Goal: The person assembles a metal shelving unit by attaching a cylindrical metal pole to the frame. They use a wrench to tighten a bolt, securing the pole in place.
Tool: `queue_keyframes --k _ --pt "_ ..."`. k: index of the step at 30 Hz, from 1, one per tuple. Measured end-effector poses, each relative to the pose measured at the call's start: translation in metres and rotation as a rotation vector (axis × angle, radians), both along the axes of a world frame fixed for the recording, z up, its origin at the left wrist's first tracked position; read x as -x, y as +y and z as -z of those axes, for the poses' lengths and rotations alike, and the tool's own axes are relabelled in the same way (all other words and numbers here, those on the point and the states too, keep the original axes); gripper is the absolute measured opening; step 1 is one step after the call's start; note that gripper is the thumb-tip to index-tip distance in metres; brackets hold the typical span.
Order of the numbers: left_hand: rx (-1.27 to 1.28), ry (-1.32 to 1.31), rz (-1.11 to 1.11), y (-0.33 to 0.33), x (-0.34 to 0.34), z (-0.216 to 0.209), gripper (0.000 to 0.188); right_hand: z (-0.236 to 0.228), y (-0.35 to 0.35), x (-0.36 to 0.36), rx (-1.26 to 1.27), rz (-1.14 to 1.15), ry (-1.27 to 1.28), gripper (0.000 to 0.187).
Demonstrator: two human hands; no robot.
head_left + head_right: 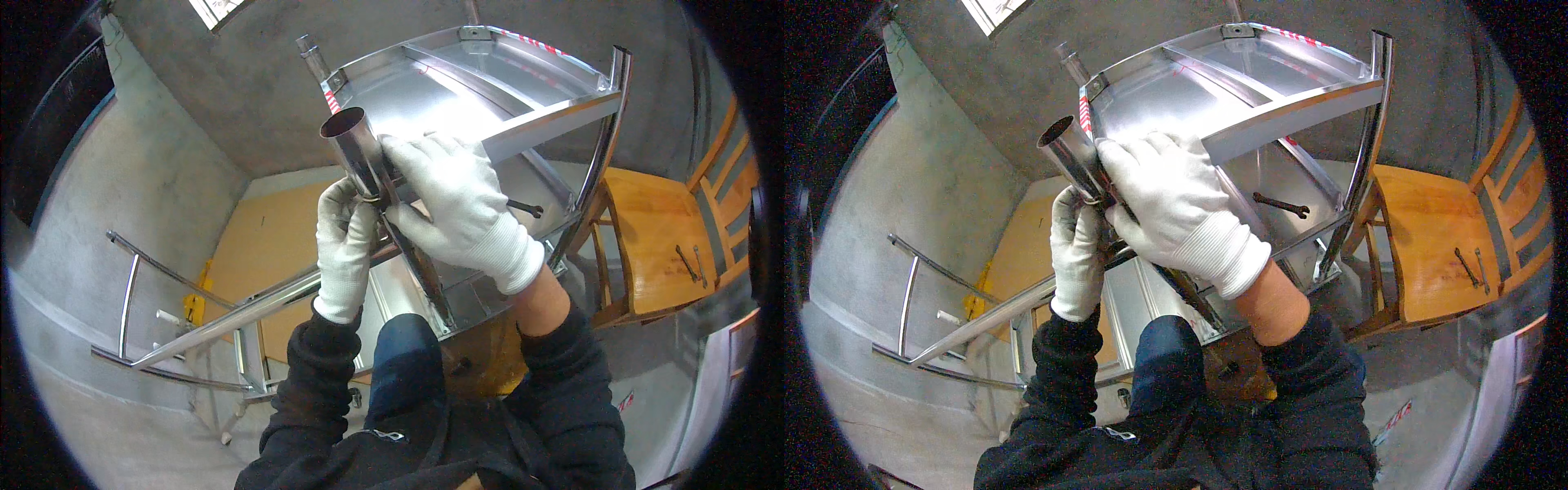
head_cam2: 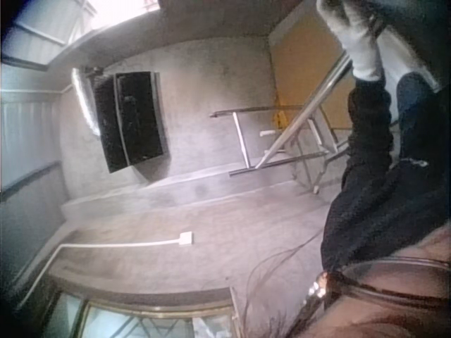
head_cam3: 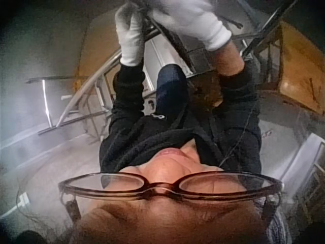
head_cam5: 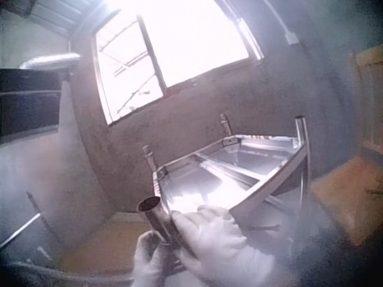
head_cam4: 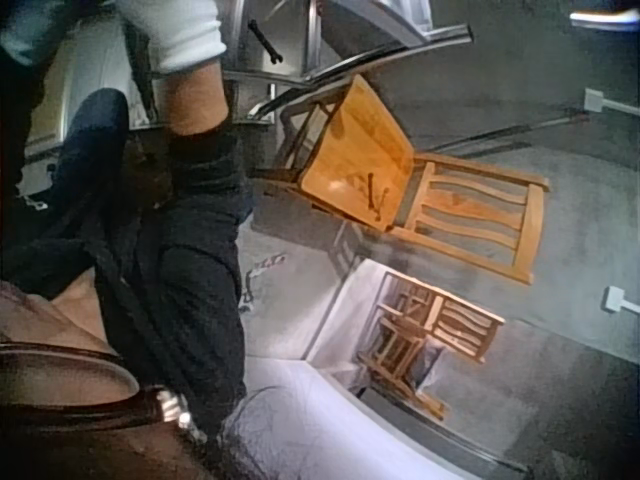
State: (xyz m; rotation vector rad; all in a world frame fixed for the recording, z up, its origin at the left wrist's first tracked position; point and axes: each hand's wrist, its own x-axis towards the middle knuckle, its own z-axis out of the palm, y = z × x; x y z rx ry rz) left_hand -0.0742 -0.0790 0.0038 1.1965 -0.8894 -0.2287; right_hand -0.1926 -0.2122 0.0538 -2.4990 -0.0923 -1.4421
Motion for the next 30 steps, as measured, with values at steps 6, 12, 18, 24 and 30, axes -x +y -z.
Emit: queue_keyframes --k 6,12,18,24,30 --pt "-0.203 -0.053 -0.009 0.011 0.003 -0.013 0.04 -0.017 -0.021 -0.004 -0.091 -0.12 0.191 0.023" --pt "-0.161 -0.004 -0.082 0.001 0.024 -0.02 0.034 -0.024 -0.021 -0.016 -0.091 -0.058 0.511 0.026" --pt "-0.081 -0.165 -0.141 0.002 0.023 -0.01 0.025 -0.029 -0.021 -0.02 -0.134 -0.117 0.504 0.027" --pt "-0.064 -0.113 -0.124 0.002 0.017 -0.008 0.02 -0.032 -0.023 -0.014 -0.14 -0.176 0.514 0.029" --pt "-0.137 -0.014 -0.027 0.011 0.007 -0.014 0.038 -0.024 -0.022 -0.013 -0.11 -0.169 0.412 0.029"
